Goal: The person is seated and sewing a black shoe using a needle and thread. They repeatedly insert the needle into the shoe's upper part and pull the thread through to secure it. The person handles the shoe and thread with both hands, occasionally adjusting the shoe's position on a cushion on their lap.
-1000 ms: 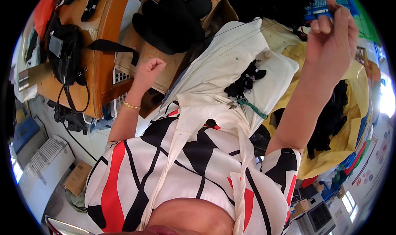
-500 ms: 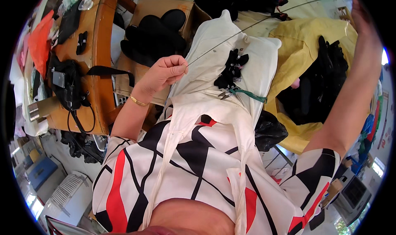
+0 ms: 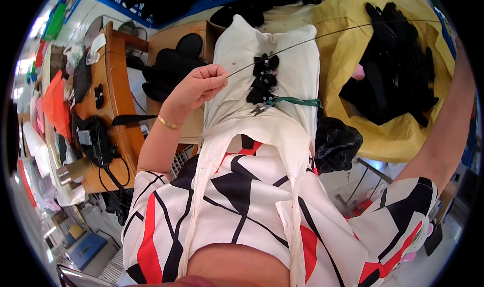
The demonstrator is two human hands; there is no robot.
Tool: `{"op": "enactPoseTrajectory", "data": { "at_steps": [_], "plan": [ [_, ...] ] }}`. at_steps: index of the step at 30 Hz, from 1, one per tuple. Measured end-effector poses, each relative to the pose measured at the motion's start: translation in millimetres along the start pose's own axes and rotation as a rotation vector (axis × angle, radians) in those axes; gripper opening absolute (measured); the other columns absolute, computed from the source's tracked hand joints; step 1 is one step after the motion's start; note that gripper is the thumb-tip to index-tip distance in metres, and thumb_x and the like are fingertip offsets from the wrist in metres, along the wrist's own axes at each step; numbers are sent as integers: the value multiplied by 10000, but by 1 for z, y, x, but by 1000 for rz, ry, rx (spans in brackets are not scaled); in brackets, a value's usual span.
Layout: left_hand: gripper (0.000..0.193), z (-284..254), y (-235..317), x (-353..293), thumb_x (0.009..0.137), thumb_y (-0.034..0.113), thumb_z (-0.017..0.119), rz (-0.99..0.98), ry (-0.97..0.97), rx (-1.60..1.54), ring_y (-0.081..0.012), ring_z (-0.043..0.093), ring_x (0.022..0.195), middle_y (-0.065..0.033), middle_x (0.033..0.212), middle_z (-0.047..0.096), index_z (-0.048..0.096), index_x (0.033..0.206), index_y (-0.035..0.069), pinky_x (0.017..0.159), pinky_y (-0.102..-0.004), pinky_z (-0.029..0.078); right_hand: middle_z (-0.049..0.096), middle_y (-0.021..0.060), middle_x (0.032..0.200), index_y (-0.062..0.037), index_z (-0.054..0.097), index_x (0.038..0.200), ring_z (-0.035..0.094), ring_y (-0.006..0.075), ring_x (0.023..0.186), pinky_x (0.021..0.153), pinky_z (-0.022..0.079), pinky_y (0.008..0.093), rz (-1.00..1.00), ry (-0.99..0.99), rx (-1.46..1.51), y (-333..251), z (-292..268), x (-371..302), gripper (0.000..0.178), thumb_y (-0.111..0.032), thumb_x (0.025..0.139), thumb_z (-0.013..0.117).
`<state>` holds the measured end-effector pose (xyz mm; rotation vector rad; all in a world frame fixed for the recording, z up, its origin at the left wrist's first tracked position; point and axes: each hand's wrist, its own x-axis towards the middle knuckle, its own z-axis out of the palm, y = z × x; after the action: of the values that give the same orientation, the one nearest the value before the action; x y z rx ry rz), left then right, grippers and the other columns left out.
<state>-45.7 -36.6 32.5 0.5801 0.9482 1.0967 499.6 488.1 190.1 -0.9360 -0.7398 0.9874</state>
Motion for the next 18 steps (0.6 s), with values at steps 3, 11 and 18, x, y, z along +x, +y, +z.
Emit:
{"op": "enactPoseTrajectory", "data": {
  "at_steps": [3, 11, 18],
  "plan": [
    [112, -3, -12, 6, 949, 161, 638, -71, 24, 33, -4, 319, 545, 58, 711, 498, 623, 906, 59, 464, -161, 235, 532, 52, 738, -45, 549, 879, 567, 194, 662, 730, 585, 393, -33, 97, -36, 5, -40, 10, 161, -179, 876, 637],
    [102, -1, -36, 27, 950, 167, 627, -201, 107, 162, -2, 337, 529, 53, 700, 509, 625, 918, 70, 458, -165, 238, 578, 85, 804, -4, 570, 977, 610, 210, 715, 749, 585, 380, -113, 242, -122, 33, -89, 5, 170, -128, 886, 641],
    [98, -5, -49, 40, 948, 169, 625, -220, 131, 141, -1, 340, 517, 60, 684, 507, 620, 916, 77, 453, -174, 247, 618, 115, 862, 32, 589, 1063, 647, 224, 760, 766, 585, 368, -132, 108, -328, 97, -75, -113, 212, -83, 894, 645]
  ]
}}
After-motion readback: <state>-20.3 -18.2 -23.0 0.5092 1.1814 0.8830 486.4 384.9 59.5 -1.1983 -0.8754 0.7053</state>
